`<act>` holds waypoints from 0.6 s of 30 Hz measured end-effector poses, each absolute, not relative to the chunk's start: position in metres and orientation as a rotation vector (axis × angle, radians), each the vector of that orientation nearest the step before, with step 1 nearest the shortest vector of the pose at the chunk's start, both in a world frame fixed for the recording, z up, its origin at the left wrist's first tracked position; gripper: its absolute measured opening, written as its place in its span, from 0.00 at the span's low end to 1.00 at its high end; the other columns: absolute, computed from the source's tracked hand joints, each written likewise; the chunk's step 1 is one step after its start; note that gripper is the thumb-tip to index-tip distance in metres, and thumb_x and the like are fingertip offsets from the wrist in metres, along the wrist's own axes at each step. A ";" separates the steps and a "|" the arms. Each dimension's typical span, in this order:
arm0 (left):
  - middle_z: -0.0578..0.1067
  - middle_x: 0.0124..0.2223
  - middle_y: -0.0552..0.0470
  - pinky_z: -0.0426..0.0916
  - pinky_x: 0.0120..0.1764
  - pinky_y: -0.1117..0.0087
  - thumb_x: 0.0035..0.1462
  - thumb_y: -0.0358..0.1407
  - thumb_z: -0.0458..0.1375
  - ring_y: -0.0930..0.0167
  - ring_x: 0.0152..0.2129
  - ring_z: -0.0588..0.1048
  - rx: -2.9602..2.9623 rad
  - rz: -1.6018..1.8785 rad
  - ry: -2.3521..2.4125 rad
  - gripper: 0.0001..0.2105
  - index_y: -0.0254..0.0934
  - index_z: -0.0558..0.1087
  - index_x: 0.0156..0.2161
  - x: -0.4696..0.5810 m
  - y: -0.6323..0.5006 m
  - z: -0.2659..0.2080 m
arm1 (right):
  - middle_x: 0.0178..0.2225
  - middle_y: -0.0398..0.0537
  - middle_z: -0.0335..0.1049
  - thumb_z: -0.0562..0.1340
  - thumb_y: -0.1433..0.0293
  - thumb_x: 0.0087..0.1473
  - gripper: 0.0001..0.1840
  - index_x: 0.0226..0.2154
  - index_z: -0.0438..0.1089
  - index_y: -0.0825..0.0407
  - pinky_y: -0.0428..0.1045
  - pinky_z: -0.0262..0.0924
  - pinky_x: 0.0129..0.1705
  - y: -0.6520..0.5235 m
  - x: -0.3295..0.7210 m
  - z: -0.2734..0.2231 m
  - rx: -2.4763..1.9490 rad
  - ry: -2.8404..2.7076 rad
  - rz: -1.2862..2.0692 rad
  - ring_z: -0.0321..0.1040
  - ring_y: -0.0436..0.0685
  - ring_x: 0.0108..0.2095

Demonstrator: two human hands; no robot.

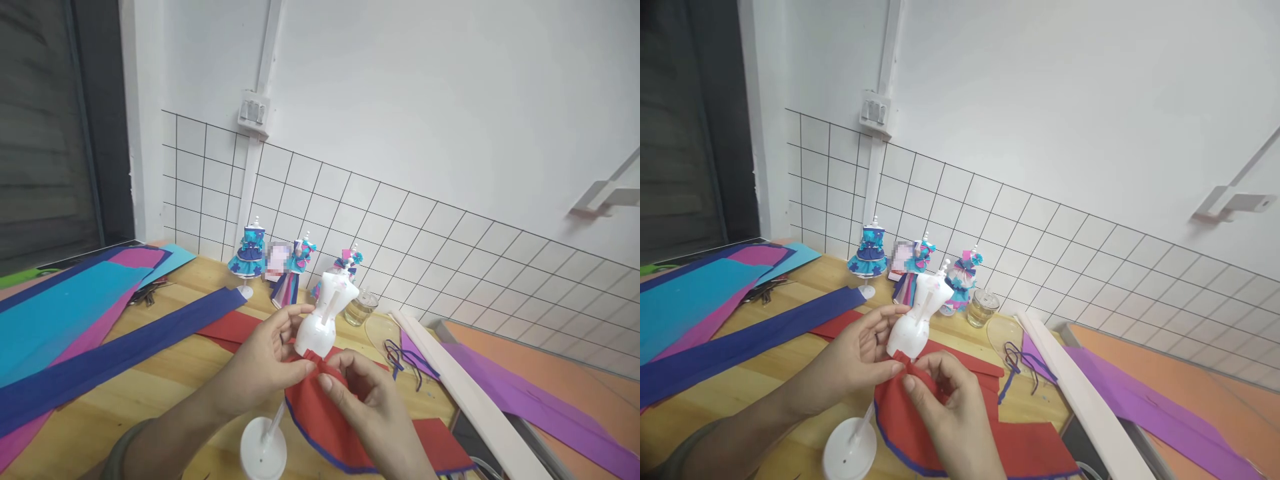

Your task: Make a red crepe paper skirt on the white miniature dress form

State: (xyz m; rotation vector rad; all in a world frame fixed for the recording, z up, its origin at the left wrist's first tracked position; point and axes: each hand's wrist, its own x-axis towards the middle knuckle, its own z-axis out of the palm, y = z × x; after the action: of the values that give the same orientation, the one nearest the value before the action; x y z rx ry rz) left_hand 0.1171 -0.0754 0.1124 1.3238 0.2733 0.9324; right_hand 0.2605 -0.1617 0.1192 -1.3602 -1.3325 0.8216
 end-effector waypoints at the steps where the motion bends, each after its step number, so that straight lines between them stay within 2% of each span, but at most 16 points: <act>1: 0.68 0.50 0.47 0.63 0.48 0.66 0.45 0.21 0.59 0.67 0.46 0.69 1.324 0.934 0.272 0.26 0.41 0.62 0.50 0.117 -0.075 0.112 | 0.28 0.44 0.67 0.62 0.59 0.49 0.12 0.28 0.67 0.52 0.46 0.58 0.34 -0.162 0.261 0.119 -1.365 -1.333 0.823 0.62 0.53 0.31; 8: 0.68 0.50 0.47 0.64 0.48 0.65 0.45 0.21 0.58 0.67 0.45 0.70 1.328 0.922 0.284 0.25 0.41 0.62 0.50 0.118 -0.075 0.113 | 0.26 0.43 0.67 0.61 0.59 0.50 0.13 0.26 0.68 0.52 0.45 0.57 0.32 -0.161 0.260 0.119 -1.414 -1.383 0.762 0.62 0.52 0.30; 18: 0.69 0.50 0.47 0.64 0.48 0.67 0.45 0.21 0.58 0.64 0.51 0.65 1.324 0.910 0.294 0.25 0.40 0.62 0.49 0.119 -0.077 0.117 | 0.27 0.43 0.70 0.61 0.61 0.51 0.11 0.26 0.69 0.51 0.45 0.59 0.35 -0.162 0.260 0.121 -1.276 -1.337 0.881 0.64 0.52 0.32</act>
State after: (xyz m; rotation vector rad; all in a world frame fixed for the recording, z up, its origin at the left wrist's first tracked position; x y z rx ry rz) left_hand 0.1187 -0.0770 0.1171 1.3242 0.2942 0.9096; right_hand 0.2597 -0.1616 0.1206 -1.2762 -1.3373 0.8815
